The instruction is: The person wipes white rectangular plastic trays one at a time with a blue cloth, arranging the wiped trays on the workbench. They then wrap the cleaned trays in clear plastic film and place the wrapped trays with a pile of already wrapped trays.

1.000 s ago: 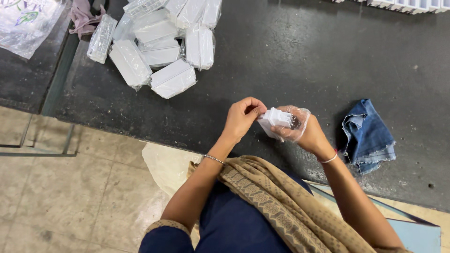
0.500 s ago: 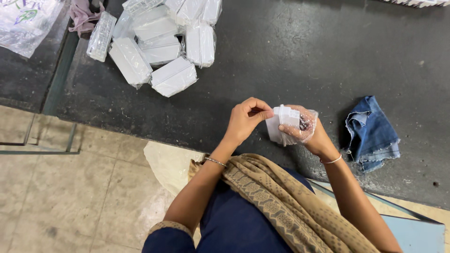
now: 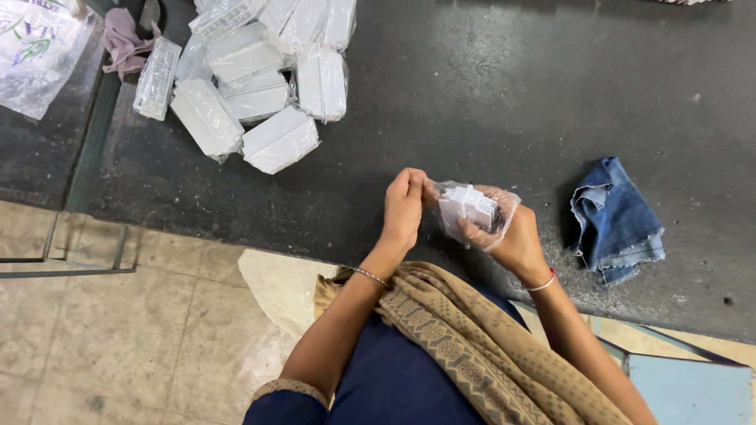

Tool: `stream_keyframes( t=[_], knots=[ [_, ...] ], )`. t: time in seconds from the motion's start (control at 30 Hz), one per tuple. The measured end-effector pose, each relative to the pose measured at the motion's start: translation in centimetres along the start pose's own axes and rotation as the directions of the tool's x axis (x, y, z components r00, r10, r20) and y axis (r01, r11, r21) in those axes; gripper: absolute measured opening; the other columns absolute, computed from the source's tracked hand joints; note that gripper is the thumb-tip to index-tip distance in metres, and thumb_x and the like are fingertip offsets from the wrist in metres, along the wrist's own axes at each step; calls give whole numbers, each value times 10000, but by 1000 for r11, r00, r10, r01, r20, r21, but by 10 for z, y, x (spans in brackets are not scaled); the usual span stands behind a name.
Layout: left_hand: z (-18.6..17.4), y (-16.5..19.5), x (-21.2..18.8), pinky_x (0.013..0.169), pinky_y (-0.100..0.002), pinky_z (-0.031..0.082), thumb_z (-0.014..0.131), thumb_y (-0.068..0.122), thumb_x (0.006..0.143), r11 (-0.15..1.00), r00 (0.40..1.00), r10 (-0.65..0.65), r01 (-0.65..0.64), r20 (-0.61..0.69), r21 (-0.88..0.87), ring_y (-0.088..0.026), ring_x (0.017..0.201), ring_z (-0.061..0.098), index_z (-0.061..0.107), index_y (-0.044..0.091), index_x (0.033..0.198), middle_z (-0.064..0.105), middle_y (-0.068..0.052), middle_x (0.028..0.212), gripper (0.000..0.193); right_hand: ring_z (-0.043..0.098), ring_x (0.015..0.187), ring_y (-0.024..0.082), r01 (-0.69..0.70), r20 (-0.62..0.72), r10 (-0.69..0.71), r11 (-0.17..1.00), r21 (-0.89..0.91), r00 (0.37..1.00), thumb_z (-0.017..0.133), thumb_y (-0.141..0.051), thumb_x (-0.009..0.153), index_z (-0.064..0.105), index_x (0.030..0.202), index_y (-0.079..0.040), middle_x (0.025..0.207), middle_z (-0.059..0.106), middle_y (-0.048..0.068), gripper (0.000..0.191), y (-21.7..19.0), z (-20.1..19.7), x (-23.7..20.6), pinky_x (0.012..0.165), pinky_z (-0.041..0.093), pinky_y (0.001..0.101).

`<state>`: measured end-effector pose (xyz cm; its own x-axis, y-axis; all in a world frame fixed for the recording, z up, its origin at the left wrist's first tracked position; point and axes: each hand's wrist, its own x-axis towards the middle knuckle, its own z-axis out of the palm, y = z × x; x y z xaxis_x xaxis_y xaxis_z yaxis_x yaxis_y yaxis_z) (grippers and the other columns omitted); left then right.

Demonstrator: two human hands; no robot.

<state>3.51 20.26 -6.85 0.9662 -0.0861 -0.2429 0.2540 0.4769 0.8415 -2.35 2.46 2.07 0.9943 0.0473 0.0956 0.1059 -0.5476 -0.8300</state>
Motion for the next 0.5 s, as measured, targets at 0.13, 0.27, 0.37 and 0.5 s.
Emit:
stream_keyframes(
  t=[0.13, 0.27, 0.37, 0.5],
  knots=[
    [-5, -23, 13, 589, -230, 445, 402, 166, 1131, 968, 988, -150, 141, -28, -209, -65, 634, 458, 546, 62, 927, 502, 20, 766, 271, 728, 968, 168, 17, -56, -16, 1000, 7, 998, 858, -254, 790, 672, 1238, 30, 1090, 757, 129, 561, 5, 7, -7, 851, 572, 303],
    [-16, -25, 31, 476, -242, 380, 361, -38, 999, 940, 974, -172, 117, -148, -321, -76, 563, 429, 549, 80, 926, 471, 15, 717, 233, 739, 979, 157, -106, -119, 137, 965, 238, 983, 818, -238, 824, 605, 1291, 21, 1108, 735, 91, 575, 14, 14, -19, 851, 629, 293],
    [-50, 15, 36, 474, -259, 353, 458, -116, 876, 955, 955, 60, -140, -289, -262, -81, 556, 408, 552, 96, 936, 475, 19, 729, 240, 708, 989, 152, -118, -269, 249, 898, 423, 930, 769, -177, 898, 575, 1320, 30, 1118, 718, 75, 509, 32, -1, -22, 872, 591, 289],
    [-47, 57, 24, 571, -245, 414, 623, 206, 1042, 961, 978, 186, -161, -93, 226, -85, 671, 497, 659, 71, 981, 563, 9, 787, 153, 646, 1044, 124, -195, -176, 345, 806, 559, 922, 739, -118, 963, 576, 1385, 39, 1171, 690, 52, 479, 57, -27, -11, 907, 524, 270]
  ],
)
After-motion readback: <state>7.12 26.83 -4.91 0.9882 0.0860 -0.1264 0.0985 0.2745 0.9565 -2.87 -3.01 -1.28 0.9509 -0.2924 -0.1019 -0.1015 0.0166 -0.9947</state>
